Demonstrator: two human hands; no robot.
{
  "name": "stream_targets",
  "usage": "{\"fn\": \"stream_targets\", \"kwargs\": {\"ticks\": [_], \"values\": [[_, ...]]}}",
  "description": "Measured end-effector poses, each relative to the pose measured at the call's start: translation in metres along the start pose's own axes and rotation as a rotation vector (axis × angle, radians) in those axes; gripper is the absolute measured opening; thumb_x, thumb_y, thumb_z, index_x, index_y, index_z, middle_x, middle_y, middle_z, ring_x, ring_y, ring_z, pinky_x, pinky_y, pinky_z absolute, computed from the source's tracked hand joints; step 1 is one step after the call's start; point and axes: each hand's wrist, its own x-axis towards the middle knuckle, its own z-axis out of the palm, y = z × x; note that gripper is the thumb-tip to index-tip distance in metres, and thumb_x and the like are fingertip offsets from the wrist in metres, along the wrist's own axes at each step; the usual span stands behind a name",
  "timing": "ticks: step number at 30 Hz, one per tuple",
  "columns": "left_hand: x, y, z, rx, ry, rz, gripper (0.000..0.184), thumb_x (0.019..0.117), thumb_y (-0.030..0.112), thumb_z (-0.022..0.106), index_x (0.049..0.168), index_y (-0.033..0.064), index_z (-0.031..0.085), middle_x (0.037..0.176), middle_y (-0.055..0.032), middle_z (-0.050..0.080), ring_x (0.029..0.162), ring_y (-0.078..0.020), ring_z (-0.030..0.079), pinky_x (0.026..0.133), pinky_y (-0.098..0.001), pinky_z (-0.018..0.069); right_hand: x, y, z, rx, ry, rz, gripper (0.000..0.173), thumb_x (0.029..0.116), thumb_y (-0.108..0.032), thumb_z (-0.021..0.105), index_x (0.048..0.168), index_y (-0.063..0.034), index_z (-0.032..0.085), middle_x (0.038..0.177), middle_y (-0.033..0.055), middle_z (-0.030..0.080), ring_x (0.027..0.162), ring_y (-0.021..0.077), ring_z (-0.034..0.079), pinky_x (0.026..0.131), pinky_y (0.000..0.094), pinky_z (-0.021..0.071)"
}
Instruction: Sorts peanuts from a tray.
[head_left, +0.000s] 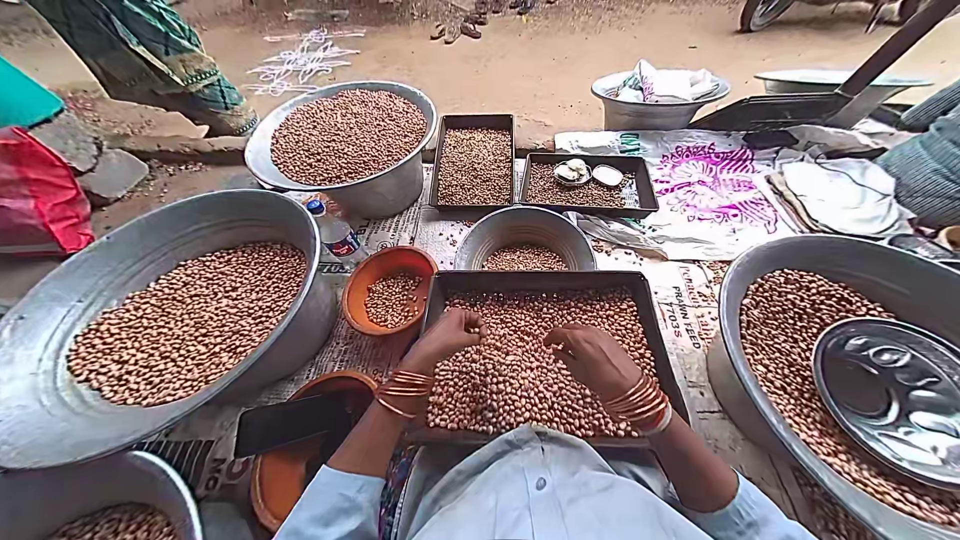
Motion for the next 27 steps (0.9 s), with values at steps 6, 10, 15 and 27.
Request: {"fn": "stream_targets", "kwargs": {"ticks": [6, 10, 15, 27], "values": [[0.02, -0.004, -0.046, 0.536, 0.573, -0.003, 0.024, 0.0921, 0.008, 0.073, 0.116, 0.0058, 0.074, 0.127, -0.0222, 0.066, 0.13, -0.0438, 0.055, 0.111, -0.0658, 0.0356, -0.015, 0.075, -0.038, -0.078, -0.001, 0.428, 0.038, 0.1002, -0.01, 0.058, 0.137, -0.0084, 0.064, 0.133, 0.0217, 0.065, 0.124, 0.0413, 0.062, 0.104, 0.0607, 0.0472], [0.042, 0.055, 0.041, 0.473, 0.079, 0.261, 0.041, 0.1003, 0.016, 0.063, 0.14, 0.005, 0.062, 0.145, -0.0181, 0.058, 0.139, -0.0342, 0.051, 0.118, -0.0523, 0.0358, -0.004, 0.097, -0.051, -0.078, 0.06, 0.544, 0.047, 0.0952, -0.004, 0.06, 0.142, -0.0088, 0.059, 0.135, 0.0253, 0.063, 0.126, 0.0445, 0.06, 0.103, 0.0633, 0.0467], [0.055, 0.089, 0.152, 0.557, -0.128, 0.583, 0.051, 0.104, 0.019, 0.056, 0.153, 0.0064, 0.047, 0.158, -0.0144, 0.047, 0.151, -0.0289, 0.039, 0.125, -0.0549, 0.0219, 0.027, 0.097, -0.046, -0.188, 0.039, 0.638, 0.054, 0.0925, -0.003, 0.062, 0.146, -0.0052, 0.055, 0.139, 0.0267, 0.059, 0.125, 0.0456, 0.06, 0.098, 0.0633, 0.0494], [0.023, 0.013, 0.045, 0.804, -0.099, -0.088, 0.062, 0.1029, 0.03, 0.057, 0.161, 0.0212, 0.038, 0.171, -0.0128, 0.022, 0.154, -0.0456, 0.025, 0.12, -0.0709, 0.0158, 0.013, -0.03, 0.069, -0.076, -0.27, 0.061, 0.06, 0.0987, -0.006, 0.055, 0.157, -0.0121, 0.043, 0.161, 0.0261, 0.037, 0.116, 0.0482, 0.063, 0.087, 0.0596, 0.0549]]}}
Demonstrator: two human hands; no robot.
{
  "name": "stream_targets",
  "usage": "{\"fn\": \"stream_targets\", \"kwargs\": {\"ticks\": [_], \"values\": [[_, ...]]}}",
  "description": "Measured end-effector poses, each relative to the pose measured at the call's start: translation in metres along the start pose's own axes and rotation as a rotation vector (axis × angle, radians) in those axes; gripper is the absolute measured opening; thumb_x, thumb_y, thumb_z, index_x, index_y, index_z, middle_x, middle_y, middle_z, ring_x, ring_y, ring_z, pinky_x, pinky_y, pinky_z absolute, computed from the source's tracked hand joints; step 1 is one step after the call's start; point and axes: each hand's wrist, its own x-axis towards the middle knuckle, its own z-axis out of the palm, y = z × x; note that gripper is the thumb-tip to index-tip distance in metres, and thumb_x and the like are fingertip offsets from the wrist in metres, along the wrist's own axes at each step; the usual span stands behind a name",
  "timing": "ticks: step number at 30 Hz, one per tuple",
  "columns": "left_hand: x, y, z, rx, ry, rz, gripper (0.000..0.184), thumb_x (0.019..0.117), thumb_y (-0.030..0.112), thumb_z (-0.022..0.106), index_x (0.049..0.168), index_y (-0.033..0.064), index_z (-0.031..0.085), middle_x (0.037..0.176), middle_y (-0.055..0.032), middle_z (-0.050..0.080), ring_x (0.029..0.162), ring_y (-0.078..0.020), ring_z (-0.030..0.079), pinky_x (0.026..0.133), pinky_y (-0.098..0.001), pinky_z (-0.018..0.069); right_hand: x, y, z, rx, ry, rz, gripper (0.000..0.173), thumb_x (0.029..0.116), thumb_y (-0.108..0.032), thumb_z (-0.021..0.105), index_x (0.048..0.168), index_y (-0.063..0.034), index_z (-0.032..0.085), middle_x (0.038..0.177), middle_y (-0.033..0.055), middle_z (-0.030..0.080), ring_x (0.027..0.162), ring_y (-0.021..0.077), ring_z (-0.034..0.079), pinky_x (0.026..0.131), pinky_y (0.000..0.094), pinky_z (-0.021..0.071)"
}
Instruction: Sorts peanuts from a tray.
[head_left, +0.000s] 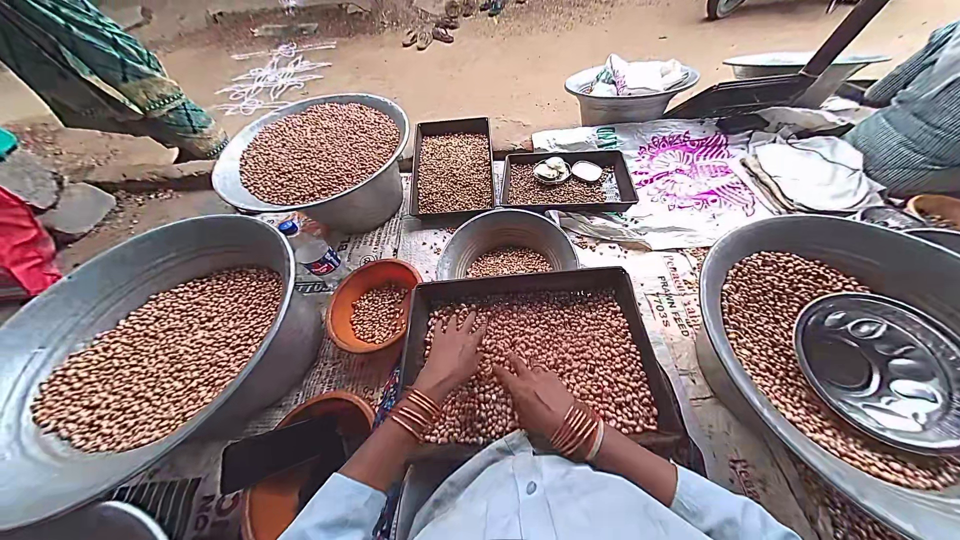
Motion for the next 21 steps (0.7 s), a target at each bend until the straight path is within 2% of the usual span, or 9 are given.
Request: {"fn": "stream_targets", "kwargs": {"ticks": [2, 3, 4, 5, 9, 11, 15, 18, 21], "values": [[-0.016, -0.011, -0.008, 0.017, -0.035, -0.069, 0.056, 0.1002, 0.027, 0.061, 0.155, 0.0215, 0.05, 0.161, -0.0159, 0.042, 0.141, -0.0453, 0.046, 0.115, -0.0705, 0.0268, -0.006, 0.016, -0.01, 0.125, 0.097, -0.156, 0.042, 0.0996, -0.014, 0.059, 0.142, -0.0155, 0.062, 0.147, 0.0143, 0.059, 0.119, 0.0353, 0.067, 0.094, 0.0559, 0.0543], [-0.022, -0.011, -0.015, 0.01, -0.029, -0.092, 0.05, 0.0997, 0.026, 0.062, 0.149, 0.0186, 0.057, 0.151, -0.0178, 0.054, 0.133, -0.0435, 0.055, 0.114, -0.0681, 0.0315, -0.008, 0.028, -0.02, 0.16, 0.179, -0.163, 0.034, 0.1, -0.015, 0.059, 0.133, -0.0143, 0.067, 0.133, 0.0127, 0.068, 0.113, 0.0325, 0.069, 0.093, 0.0547, 0.0545], [-0.026, -0.009, -0.022, -0.015, -0.003, -0.106, 0.043, 0.1004, 0.025, 0.061, 0.142, 0.0149, 0.063, 0.141, -0.0189, 0.062, 0.129, -0.0416, 0.059, 0.113, -0.0649, 0.0341, -0.01, 0.041, -0.033, 0.162, 0.256, -0.117, 0.029, 0.1005, -0.014, 0.058, 0.127, -0.0113, 0.07, 0.122, 0.0141, 0.072, 0.108, 0.0331, 0.07, 0.091, 0.0549, 0.0544], [-0.028, -0.003, -0.03, -0.045, 0.045, -0.1, 0.039, 0.1016, 0.023, 0.06, 0.138, 0.0125, 0.066, 0.135, -0.0191, 0.066, 0.127, -0.04, 0.061, 0.112, -0.0614, 0.0375, -0.012, 0.054, -0.047, 0.134, 0.322, -0.031, 0.027, 0.1011, -0.013, 0.056, 0.123, -0.0089, 0.072, 0.117, 0.0153, 0.073, 0.107, 0.0339, 0.071, 0.092, 0.0548, 0.0544], [-0.009, 0.032, -0.041, -0.266, 0.286, 0.101, 0.026, 0.1022, 0.012, 0.057, 0.124, 0.0073, 0.071, 0.122, -0.0174, 0.069, 0.116, -0.0342, 0.066, 0.102, -0.051, 0.0506, -0.016, 0.099, -0.082, 0.071, 0.418, 0.277, 0.023, 0.1018, -0.016, 0.059, 0.117, -0.0084, 0.075, 0.116, 0.0161, 0.073, 0.113, 0.0359, 0.068, 0.096, 0.058, 0.0508], [0.01, 0.055, -0.034, -0.336, 0.31, 0.201, 0.027, 0.1024, 0.009, 0.053, 0.12, 0.0065, 0.073, 0.119, -0.0163, 0.07, 0.114, -0.0322, 0.067, 0.101, -0.0489, 0.0514, -0.02, 0.11, -0.083, 0.073, 0.406, 0.312, 0.022, 0.1011, -0.018, 0.061, 0.116, -0.0093, 0.076, 0.116, 0.0154, 0.074, 0.113, 0.0359, 0.068, 0.097, 0.0587, 0.0505], [0.048, 0.09, -0.011, -0.334, 0.315, 0.348, 0.03, 0.1058, 0.008, 0.047, 0.12, 0.0038, 0.073, 0.125, -0.0169, 0.069, 0.123, -0.0325, 0.064, 0.107, -0.0468, 0.0486, -0.026, 0.109, -0.076, 0.064, 0.313, 0.333, 0.024, 0.1017, -0.02, 0.06, 0.118, -0.0107, 0.075, 0.118, 0.0147, 0.073, 0.114, 0.035, 0.068, 0.097, 0.0581, 0.0504], [0.066, 0.104, 0.003, -0.22, 0.334, 0.437, 0.031, 0.1052, 0.003, 0.045, 0.118, -0.0015, 0.072, 0.123, -0.0193, 0.07, 0.123, -0.0349, 0.063, 0.108, -0.0454, 0.0473, -0.025, 0.107, -0.073, 0.056, 0.27, 0.341, 0.025, 0.1022, -0.02, 0.06, 0.12, -0.0103, 0.074, 0.121, 0.0159, 0.072, 0.117, 0.0362, 0.067, 0.098, 0.0586, 0.0499], [0.069, 0.109, 0.001, -0.121, 0.307, 0.441, 0.031, 0.1054, 0.003, 0.043, 0.118, -0.0047, 0.07, 0.123, -0.0214, 0.068, 0.124, -0.0366, 0.061, 0.108, -0.0462, 0.0466, -0.024, 0.105, -0.072, 0.051, 0.243, 0.32, 0.025, 0.1017, -0.02, 0.06, 0.12, -0.0081, 0.073, 0.123, 0.0186, 0.071, 0.119, 0.0378, 0.065, 0.099, 0.0592, 0.0488]]}}
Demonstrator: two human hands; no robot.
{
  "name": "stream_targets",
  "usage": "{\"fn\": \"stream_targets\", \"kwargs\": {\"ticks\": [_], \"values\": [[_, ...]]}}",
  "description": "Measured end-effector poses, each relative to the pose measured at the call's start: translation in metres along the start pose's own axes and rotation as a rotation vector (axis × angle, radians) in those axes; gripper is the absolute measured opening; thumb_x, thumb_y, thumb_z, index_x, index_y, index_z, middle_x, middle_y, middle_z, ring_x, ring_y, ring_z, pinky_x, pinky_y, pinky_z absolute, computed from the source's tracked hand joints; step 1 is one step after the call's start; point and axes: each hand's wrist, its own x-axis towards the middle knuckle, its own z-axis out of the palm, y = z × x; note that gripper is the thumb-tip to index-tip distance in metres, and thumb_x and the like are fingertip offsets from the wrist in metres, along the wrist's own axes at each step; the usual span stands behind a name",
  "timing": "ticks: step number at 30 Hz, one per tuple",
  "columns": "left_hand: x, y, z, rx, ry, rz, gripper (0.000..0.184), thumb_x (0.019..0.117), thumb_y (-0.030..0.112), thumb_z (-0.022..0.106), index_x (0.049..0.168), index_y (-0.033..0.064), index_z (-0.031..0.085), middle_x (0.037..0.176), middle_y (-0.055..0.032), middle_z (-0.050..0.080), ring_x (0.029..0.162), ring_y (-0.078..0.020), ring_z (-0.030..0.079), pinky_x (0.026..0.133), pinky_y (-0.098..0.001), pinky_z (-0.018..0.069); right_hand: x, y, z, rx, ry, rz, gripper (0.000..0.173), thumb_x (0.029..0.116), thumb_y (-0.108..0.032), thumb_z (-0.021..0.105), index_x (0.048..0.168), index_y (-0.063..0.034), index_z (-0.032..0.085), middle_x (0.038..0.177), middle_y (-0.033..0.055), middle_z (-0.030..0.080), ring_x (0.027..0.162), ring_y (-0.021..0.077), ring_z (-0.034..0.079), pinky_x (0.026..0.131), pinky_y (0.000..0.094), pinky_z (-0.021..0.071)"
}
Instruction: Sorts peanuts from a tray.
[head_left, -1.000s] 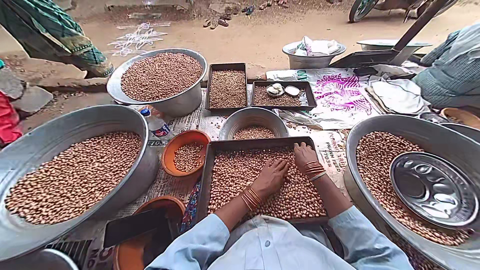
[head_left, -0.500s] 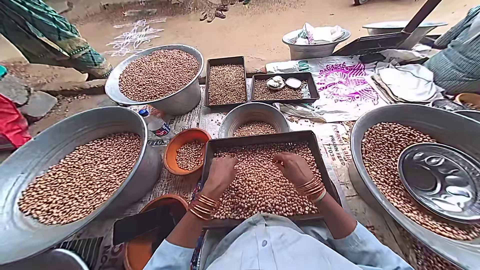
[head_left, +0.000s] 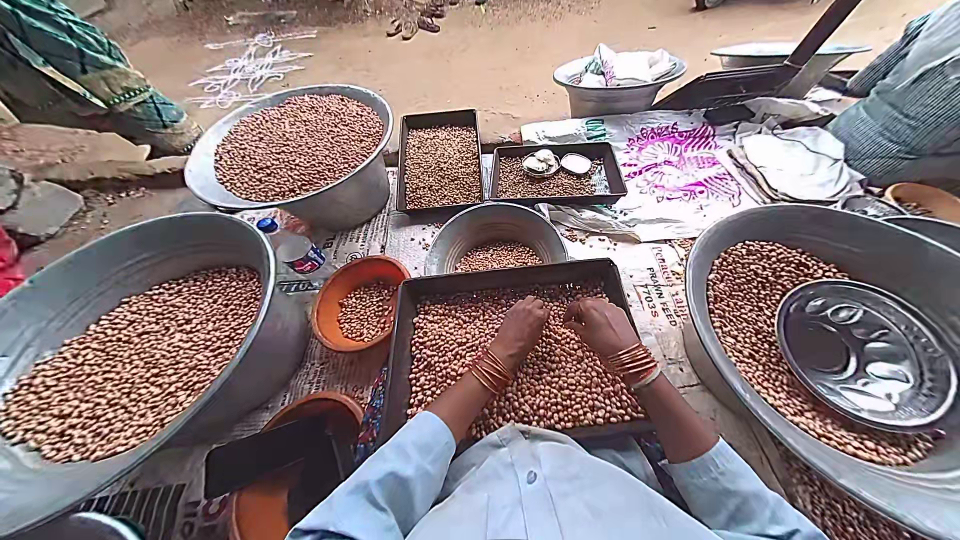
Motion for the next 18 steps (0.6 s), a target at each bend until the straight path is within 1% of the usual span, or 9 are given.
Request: {"fn": "stream_targets", "kwargs": {"ticks": [2, 3, 4, 6, 8, 11, 14, 16, 18], "values": [[-0.003, -0.007, -0.004, -0.079, 0.034, -0.047, 0.029, 0.1047, 0.009, 0.048, 0.119, -0.003, 0.07, 0.123, -0.0204, 0.069, 0.123, -0.0355, 0.063, 0.107, -0.0471, 0.0475, 0.001, -0.001, 0.005, -0.014, -0.018, -0.051, 0.025, 0.1014, -0.02, 0.061, 0.119, -0.0088, 0.074, 0.12, 0.0185, 0.071, 0.116, 0.0379, 0.066, 0.097, 0.0596, 0.0497], [-0.006, -0.015, -0.008, -0.175, 0.094, -0.106, 0.028, 0.1034, 0.012, 0.052, 0.119, -0.0014, 0.071, 0.12, -0.0187, 0.07, 0.12, -0.0332, 0.065, 0.106, -0.0471, 0.0493, 0.003, -0.001, 0.009, -0.027, -0.019, -0.081, 0.025, 0.1015, -0.02, 0.06, 0.119, -0.009, 0.074, 0.119, 0.0187, 0.071, 0.115, 0.0382, 0.067, 0.096, 0.0597, 0.0501], [-0.011, -0.023, -0.015, -0.282, 0.177, -0.185, 0.026, 0.1011, 0.013, 0.056, 0.118, -0.0001, 0.071, 0.115, -0.0174, 0.072, 0.113, -0.031, 0.068, 0.102, -0.0471, 0.0522, 0.003, -0.001, 0.014, -0.04, -0.011, -0.108, 0.024, 0.1015, -0.019, 0.06, 0.118, -0.0087, 0.074, 0.119, 0.0192, 0.071, 0.114, 0.0389, 0.067, 0.095, 0.0599, 0.0505], [-0.023, -0.041, -0.03, -0.422, 0.33, -0.347, 0.023, 0.0964, 0.009, 0.057, 0.116, 0.0018, 0.067, 0.106, -0.0178, 0.07, 0.098, -0.0305, 0.069, 0.091, -0.0486, 0.0544, 0.005, 0.0, 0.026, -0.071, 0.017, -0.145, 0.025, 0.1009, -0.016, 0.058, 0.118, -0.008, 0.074, 0.118, 0.0204, 0.071, 0.111, 0.0404, 0.068, 0.09, 0.06, 0.0518], [-0.033, -0.059, -0.038, -0.407, 0.366, -0.415, 0.026, 0.0955, 0.007, 0.058, 0.12, 0.0024, 0.067, 0.11, -0.0191, 0.07, 0.098, -0.0318, 0.069, 0.091, -0.0504, 0.0545, 0.008, 0.0, 0.035, -0.099, 0.022, -0.16, 0.025, 0.1009, -0.016, 0.057, 0.117, -0.0073, 0.073, 0.116, 0.0212, 0.071, 0.109, 0.0412, 0.068, 0.087, 0.0605, 0.0523], [-0.039, -0.067, -0.028, -0.305, 0.289, -0.317, 0.025, 0.0996, 0.009, 0.056, 0.117, 0.0037, 0.073, 0.111, -0.0172, 0.071, 0.105, -0.0304, 0.069, 0.097, -0.0471, 0.0533, 0.011, -0.002, 0.038, -0.119, -0.005, -0.147, 0.024, 0.1005, -0.016, 0.058, 0.116, -0.0052, 0.073, 0.116, 0.0219, 0.071, 0.109, 0.0419, 0.068, 0.088, 0.061, 0.0519], [-0.04, -0.056, -0.02, -0.165, 0.13, -0.328, 0.03, 0.1062, 0.013, 0.05, 0.126, 0.0086, 0.072, 0.118, -0.0182, 0.069, 0.112, -0.0338, 0.068, 0.101, -0.0494, 0.0519, 0.012, -0.006, 0.04, -0.118, -0.032, -0.128, 0.026, 0.1012, -0.015, 0.056, 0.12, -0.0071, 0.073, 0.12, 0.0204, 0.07, 0.11, 0.0407, 0.068, 0.09, 0.0601, 0.0519], [-0.036, -0.052, -0.015, -0.118, 0.081, -0.341, 0.03, 0.1064, 0.015, 0.052, 0.129, 0.0109, 0.071, 0.122, -0.0178, 0.068, 0.115, -0.0342, 0.067, 0.101, -0.0502, 0.0524, 0.011, -0.005, 0.041, -0.116, -0.029, -0.129, 0.026, 0.1012, -0.016, 0.056, 0.119, -0.0083, 0.073, 0.12, 0.0199, 0.07, 0.111, 0.0404, 0.068, 0.09, 0.0606, 0.0521], [-0.033, -0.052, -0.011, -0.079, 0.08, -0.33, 0.029, 0.1057, 0.017, 0.055, 0.129, 0.0117, 0.071, 0.122, -0.0169, 0.069, 0.113, -0.0341, 0.068, 0.099, -0.0503, 0.0536, 0.01, -0.003, 0.041, -0.114, -0.023, -0.136, 0.025, 0.1018, -0.017, 0.057, 0.118, -0.0076, 0.073, 0.119, 0.0204, 0.071, 0.111, 0.041, 0.068, 0.089, 0.0617, 0.052]]}}
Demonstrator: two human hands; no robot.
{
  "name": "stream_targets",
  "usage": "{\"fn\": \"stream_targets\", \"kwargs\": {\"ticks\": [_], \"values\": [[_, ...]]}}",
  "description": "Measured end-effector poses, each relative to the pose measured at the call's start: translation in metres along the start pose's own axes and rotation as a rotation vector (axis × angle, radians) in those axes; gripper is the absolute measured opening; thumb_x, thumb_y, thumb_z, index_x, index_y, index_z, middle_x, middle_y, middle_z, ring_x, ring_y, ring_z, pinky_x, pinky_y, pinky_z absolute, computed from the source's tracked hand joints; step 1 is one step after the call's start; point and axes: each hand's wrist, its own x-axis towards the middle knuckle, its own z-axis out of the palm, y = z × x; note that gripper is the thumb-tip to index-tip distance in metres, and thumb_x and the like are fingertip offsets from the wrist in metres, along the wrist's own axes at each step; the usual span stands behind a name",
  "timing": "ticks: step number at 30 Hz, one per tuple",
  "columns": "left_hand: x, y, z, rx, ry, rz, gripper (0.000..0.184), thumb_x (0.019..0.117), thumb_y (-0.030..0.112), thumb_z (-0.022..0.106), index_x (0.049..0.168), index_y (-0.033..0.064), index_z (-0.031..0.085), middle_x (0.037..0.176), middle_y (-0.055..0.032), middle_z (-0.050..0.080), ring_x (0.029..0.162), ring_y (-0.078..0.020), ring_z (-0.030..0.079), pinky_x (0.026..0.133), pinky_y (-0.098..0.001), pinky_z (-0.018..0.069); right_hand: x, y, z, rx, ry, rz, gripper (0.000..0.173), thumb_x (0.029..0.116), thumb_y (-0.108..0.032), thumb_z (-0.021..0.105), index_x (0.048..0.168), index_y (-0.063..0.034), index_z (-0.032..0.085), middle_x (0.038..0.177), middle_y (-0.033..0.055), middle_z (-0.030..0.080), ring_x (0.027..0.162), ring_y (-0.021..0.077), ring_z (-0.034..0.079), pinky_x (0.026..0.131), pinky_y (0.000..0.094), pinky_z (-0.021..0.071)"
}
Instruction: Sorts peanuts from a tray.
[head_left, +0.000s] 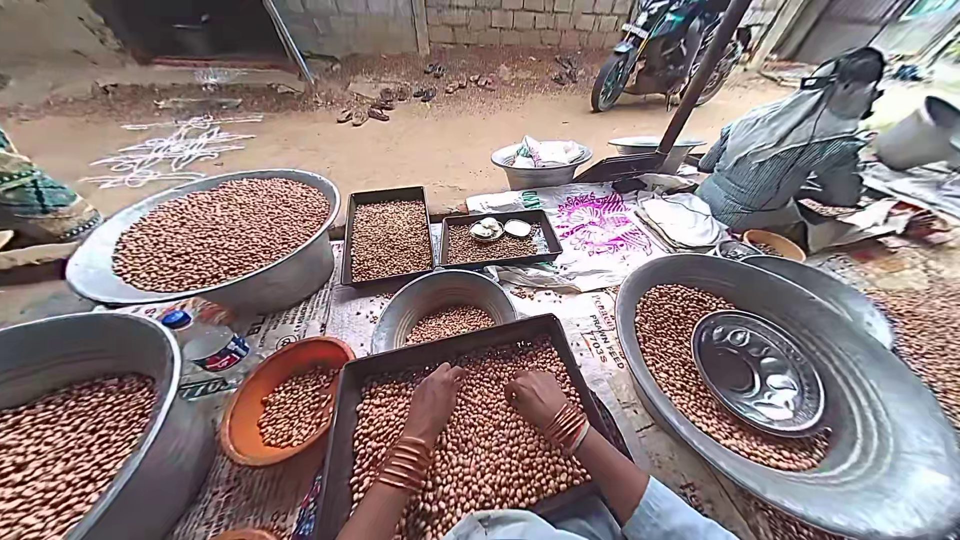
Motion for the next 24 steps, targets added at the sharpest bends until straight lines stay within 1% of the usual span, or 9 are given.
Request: {"fn": "stream_targets", "kwargs": {"ticks": [6, 11, 12, 15, 16, 18, 20, 22, 24], "values": [[-0.005, -0.01, 0.0, 0.006, 0.0, -0.009, 0.032, 0.1032, 0.021, 0.058, 0.132, 0.01, 0.067, 0.124, -0.0159, 0.07, 0.117, -0.0338, 0.068, 0.1, -0.0524, 0.0528, 0.003, 0.001, 0.006, -0.025, 0.051, -0.036, 0.023, 0.1008, -0.018, 0.058, 0.113, -0.0069, 0.073, 0.113, 0.0189, 0.072, 0.106, 0.0395, 0.069, 0.085, 0.0609, 0.0525], [-0.027, -0.074, -0.039, -0.036, 0.455, -0.098, 0.017, 0.0941, 0.01, 0.071, 0.107, -0.001, 0.072, 0.102, -0.0255, 0.071, 0.097, -0.0449, 0.071, 0.083, -0.0649, 0.0548, 0.002, 0.005, 0.013, -0.015, 0.074, -0.055, 0.025, 0.1005, -0.021, 0.055, 0.114, -0.0085, 0.072, 0.112, 0.0171, 0.073, 0.107, 0.0375, 0.069, 0.088, 0.06, 0.0521], [-0.033, -0.091, -0.051, 0.017, 0.539, -0.151, 0.018, 0.0932, 0.008, 0.071, 0.107, -0.0029, 0.071, 0.103, -0.0284, 0.069, 0.099, -0.048, 0.069, 0.084, -0.0657, 0.0543, 0.002, 0.005, 0.014, -0.013, 0.077, -0.057, 0.026, 0.1002, -0.021, 0.055, 0.114, -0.0082, 0.072, 0.111, 0.0173, 0.073, 0.106, 0.0375, 0.069, 0.088, 0.0601, 0.0522], [-0.056, -0.121, -0.079, 0.11, 0.644, -0.287, 0.031, 0.0911, 0.006, 0.071, 0.121, -0.0025, 0.068, 0.125, -0.0352, 0.061, 0.123, -0.0564, 0.055, 0.104, -0.0696, 0.0414, 0.004, 0.003, 0.014, -0.006, 0.065, -0.046, 0.026, 0.0986, -0.022, 0.056, 0.114, -0.0085, 0.072, 0.11, 0.017, 0.073, 0.106, 0.037, 0.069, 0.087, 0.0599, 0.0519], [-0.061, -0.121, -0.081, 0.091, 0.639, -0.287, 0.033, 0.0913, 0.005, 0.072, 0.123, -0.0021, 0.067, 0.126, -0.0353, 0.061, 0.124, -0.0571, 0.054, 0.104, -0.0702, 0.0416, 0.005, 0.003, 0.011, 0.008, 0.05, -0.032, 0.027, 0.0986, -0.024, 0.057, 0.114, -0.009, 0.072, 0.111, 0.0167, 0.073, 0.107, 0.0368, 0.069, 0.088, 0.0603, 0.0514], [-0.065, -0.108, -0.075, -0.007, 0.531, -0.228, 0.031, 0.0954, 0.007, 0.069, 0.125, -0.001, 0.067, 0.119, -0.0314, 0.065, 0.116, -0.0527, 0.06, 0.1, -0.0664, 0.0467, 0.007, 0.006, 0.003, 0.085, 0.002, 0.002, 0.031, 0.0988, -0.03, 0.059, 0.12, -0.0111, 0.072, 0.114, 0.0165, 0.073, 0.11, 0.0373, 0.068, 0.091, 0.063, 0.0503], [-0.065, -0.083, -0.062, -0.12, 0.263, -0.123, 0.03, 0.1008, 0.009, 0.062, 0.13, 0.0051, 0.067, 0.116, -0.0232, 0.069, 0.108, -0.0423, 0.067, 0.097, -0.0597, 0.0509, 0.008, 0.013, -0.002, 0.261, -0.001, -0.02, 0.033, 0.0985, -0.031, 0.061, 0.122, -0.0099, 0.071, 0.11, 0.0174, 0.073, 0.106, 0.0367, 0.069, 0.091, 0.0625, 0.0501], [-0.059, -0.054, -0.048, -0.2, -0.056, 0.01, 0.034, 0.1054, 0.01, 0.054, 0.138, 0.0089, 0.063, 0.125, -0.0193, 0.069, 0.114, -0.0365, 0.067, 0.103, -0.0543, 0.0496, 0.007, 0.022, 0.0, 0.547, 0.079, -0.094, 0.029, 0.098, -0.025, 0.064, 0.116, -0.0035, 0.071, 0.101, 0.0147, 0.073, 0.093, 0.0271, 0.069, 0.087, 0.0515, 0.0527], [-0.048, -0.027, -0.031, -0.211, -0.264, 0.117, 0.038, 0.1065, 0.01, 0.05, 0.143, 0.011, 0.061, 0.137, -0.019, 0.064, 0.128, -0.0352, 0.061, 0.113, -0.0525, 0.0433, -0.001, 0.026, 0.002, 0.908, 0.149, -0.147, 0.023, 0.0971, -0.016, 0.06, 0.11, 0.0007, 0.068, 0.089, 0.0057, 0.067, 0.076, 0.0109, 0.061, 0.074, 0.0325, 0.052]]}}
